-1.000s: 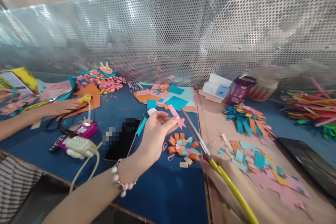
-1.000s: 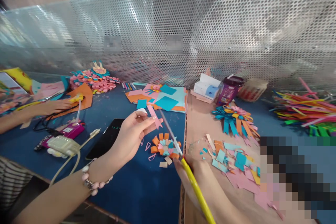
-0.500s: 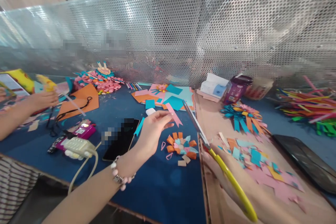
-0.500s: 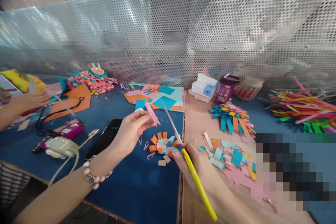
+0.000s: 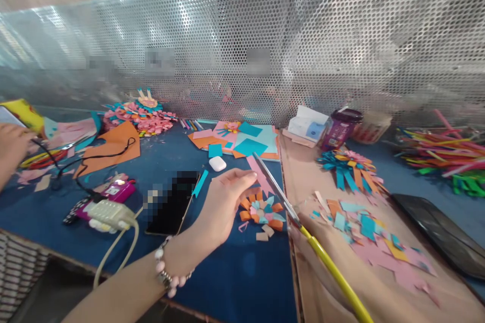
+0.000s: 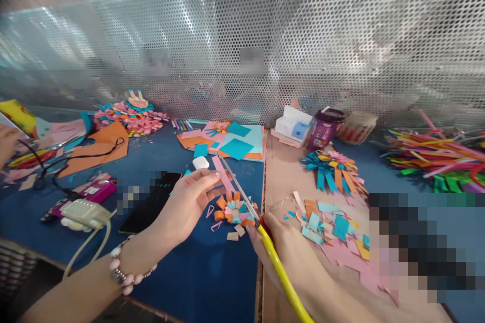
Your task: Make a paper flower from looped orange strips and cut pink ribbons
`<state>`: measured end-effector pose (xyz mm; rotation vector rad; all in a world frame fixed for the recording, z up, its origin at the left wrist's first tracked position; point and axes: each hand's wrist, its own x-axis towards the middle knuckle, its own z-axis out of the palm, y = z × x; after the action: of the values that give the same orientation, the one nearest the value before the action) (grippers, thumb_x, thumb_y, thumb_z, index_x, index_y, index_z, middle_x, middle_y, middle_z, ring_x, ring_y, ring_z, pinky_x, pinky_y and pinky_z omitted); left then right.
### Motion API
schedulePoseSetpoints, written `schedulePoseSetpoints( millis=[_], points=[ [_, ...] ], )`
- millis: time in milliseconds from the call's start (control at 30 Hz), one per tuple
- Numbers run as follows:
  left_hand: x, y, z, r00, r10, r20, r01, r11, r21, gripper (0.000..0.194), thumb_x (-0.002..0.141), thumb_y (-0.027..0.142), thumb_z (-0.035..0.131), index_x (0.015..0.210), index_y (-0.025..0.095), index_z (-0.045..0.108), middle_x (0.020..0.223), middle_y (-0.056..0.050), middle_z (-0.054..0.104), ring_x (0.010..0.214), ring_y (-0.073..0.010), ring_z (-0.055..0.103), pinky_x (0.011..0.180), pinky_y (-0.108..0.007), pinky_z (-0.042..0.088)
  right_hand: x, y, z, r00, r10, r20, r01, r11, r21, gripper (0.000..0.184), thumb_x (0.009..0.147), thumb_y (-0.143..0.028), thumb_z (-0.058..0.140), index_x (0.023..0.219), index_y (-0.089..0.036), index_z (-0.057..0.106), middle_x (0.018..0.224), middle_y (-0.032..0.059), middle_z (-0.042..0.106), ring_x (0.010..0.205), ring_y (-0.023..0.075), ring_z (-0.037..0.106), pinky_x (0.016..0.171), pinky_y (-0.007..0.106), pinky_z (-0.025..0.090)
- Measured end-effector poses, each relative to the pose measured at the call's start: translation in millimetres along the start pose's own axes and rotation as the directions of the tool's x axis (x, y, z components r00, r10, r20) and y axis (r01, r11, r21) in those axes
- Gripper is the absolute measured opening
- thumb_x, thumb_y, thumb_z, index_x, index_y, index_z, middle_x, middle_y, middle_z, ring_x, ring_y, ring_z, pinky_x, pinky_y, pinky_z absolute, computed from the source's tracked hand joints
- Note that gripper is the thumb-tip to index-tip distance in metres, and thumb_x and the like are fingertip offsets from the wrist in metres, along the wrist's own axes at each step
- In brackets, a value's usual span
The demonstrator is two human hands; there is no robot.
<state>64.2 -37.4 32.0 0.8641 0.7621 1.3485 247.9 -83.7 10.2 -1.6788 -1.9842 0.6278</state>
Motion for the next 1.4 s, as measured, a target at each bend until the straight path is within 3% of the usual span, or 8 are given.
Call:
schedulePoseSetpoints(
  millis=[433,1133,1400],
  points=[
    [-0.1,-0.6,0.8,0.996,0.032,-0.088,-0.028,0.998,0.047,0.013,0.07,0.024,0.073,0.074,0.012,0.068,0.082,-0.006,0.068,0.082,-0.0167,0.064,0.089,-0.035,0.051,-3.9,-5.6,-4.0,0.998,-0.024,0.058,0.023,1.0,0.001,0.036,0.087,-0.051,0.036,0.063,-0.024,0.04,0.049,0.0001,0.053,0.042,0.0159,0.048,0.043,0.026,0.029],
    [-5.2,-7.2,1.7,0.997,0.027,-0.077,-0.02,0.995,0.097,0.012,0.072,0.024,0.072,0.077,0.014,0.07,0.083,-0.005,0.069,0.085,-0.0163,0.064,0.089,-0.034,0.051,-5.3,-8.8,-6.9,0.996,-0.048,0.079,0.049,0.999,0.0,0.032,0.088,-0.045,0.037,0.065,-0.023,0.039,0.052,-0.0003,0.053,0.046,0.0148,0.051,0.046,0.025,0.029],
    [-7.6,-3.5,4.3,0.996,0.016,-0.093,-0.011,0.999,0.049,0.011,0.071,0.024,0.072,0.075,0.014,0.069,0.082,-0.004,0.068,0.082,-0.0153,0.064,0.085,-0.031,0.053,-7.8,-6.2,0.2,0.997,-0.047,0.064,0.048,0.999,-0.02,0.042,0.091,-0.054,0.027,0.069,-0.023,0.044,0.06,0.0006,0.056,0.053,0.0158,0.052,0.049,0.026,0.029]
  ],
)
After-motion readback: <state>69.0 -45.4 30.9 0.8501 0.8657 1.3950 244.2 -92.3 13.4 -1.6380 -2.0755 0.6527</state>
